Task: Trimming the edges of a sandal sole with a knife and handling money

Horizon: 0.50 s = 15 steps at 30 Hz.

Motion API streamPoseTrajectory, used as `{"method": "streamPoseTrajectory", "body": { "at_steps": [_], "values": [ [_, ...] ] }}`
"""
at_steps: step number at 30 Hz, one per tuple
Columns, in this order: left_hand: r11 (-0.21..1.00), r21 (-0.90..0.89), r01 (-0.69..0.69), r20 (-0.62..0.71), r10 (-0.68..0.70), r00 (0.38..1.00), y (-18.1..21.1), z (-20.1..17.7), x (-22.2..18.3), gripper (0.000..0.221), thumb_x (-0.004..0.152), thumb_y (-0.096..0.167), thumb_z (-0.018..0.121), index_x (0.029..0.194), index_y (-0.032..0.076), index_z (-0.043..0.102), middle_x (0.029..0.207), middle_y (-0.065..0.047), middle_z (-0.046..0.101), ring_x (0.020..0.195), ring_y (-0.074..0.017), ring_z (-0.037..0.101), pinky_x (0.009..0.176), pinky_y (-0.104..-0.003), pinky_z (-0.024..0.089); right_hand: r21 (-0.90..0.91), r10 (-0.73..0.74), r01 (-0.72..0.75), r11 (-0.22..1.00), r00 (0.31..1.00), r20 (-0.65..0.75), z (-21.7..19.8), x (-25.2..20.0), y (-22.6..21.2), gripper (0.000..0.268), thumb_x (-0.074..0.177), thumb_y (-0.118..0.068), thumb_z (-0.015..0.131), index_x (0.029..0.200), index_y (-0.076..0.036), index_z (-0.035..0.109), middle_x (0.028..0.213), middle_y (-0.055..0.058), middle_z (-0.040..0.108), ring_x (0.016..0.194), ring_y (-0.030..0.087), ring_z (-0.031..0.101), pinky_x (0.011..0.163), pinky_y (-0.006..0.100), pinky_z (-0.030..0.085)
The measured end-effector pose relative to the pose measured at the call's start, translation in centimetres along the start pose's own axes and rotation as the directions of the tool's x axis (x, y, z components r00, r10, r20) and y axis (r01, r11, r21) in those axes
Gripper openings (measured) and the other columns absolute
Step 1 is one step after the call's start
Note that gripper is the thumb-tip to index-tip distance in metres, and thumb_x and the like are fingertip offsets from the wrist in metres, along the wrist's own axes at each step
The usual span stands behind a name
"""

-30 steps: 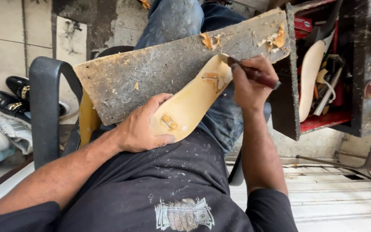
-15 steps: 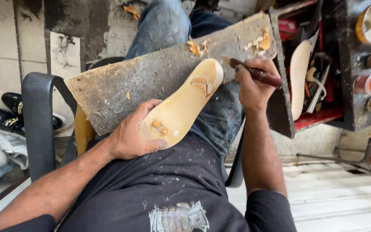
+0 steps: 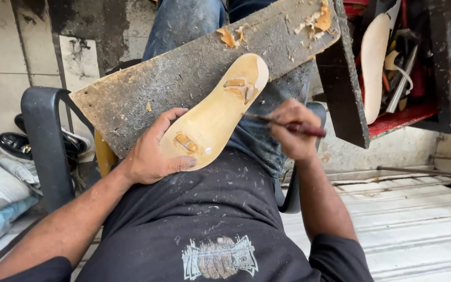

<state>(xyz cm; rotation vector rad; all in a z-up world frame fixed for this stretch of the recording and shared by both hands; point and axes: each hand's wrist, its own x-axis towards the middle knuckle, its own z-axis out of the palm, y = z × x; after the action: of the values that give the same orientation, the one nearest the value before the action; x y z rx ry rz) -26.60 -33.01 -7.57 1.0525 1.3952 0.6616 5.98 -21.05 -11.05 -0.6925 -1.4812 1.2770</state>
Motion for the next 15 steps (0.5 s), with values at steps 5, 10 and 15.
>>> {"method": "streamPoseTrajectory", "body": {
  "at_steps": [5,10,15],
  "values": [
    [1.0,-0.011,0.023,-0.011,-0.023,1.0,0.1,0.4,0.1,0.109,0.056,0.033,0.098,0.151,0.015,0.046,0.129,-0.019,0.066,0.124,-0.0344,0.063,0.105,-0.047,0.048,-0.099,-0.064,0.06,0.993,0.997,-0.042,0.9,-0.6,0.3,0.02,0.073,0.016,0.079,0.082,0.003,0.067,0.082,0.023,0.066,0.066,0.026,0.064,0.058,0.033,0.047],
    [1.0,-0.027,0.012,-0.013,-0.013,1.0,0.6,0.5,0.5,0.107,0.057,0.031,0.098,0.149,0.011,0.048,0.127,-0.021,0.066,0.122,-0.0342,0.063,0.105,-0.048,0.047,-0.034,-0.107,0.106,0.994,0.994,-0.025,-1.0,0.3,1.5,0.019,0.077,0.015,0.075,0.085,0.0,0.067,0.085,0.021,0.066,0.068,0.024,0.063,0.062,0.034,0.052],
    [1.0,0.005,-0.001,-0.017,0.001,1.0,-0.1,0.5,0.5,0.109,0.057,0.031,0.099,0.15,0.012,0.046,0.127,-0.021,0.065,0.122,-0.0342,0.063,0.105,-0.048,0.047,-0.12,-0.113,0.112,0.987,0.994,-0.003,-1.3,2.2,0.8,0.021,0.077,0.016,0.08,0.082,0.003,0.065,0.083,0.019,0.065,0.074,0.026,0.069,0.065,0.034,0.053]
  ]
}}
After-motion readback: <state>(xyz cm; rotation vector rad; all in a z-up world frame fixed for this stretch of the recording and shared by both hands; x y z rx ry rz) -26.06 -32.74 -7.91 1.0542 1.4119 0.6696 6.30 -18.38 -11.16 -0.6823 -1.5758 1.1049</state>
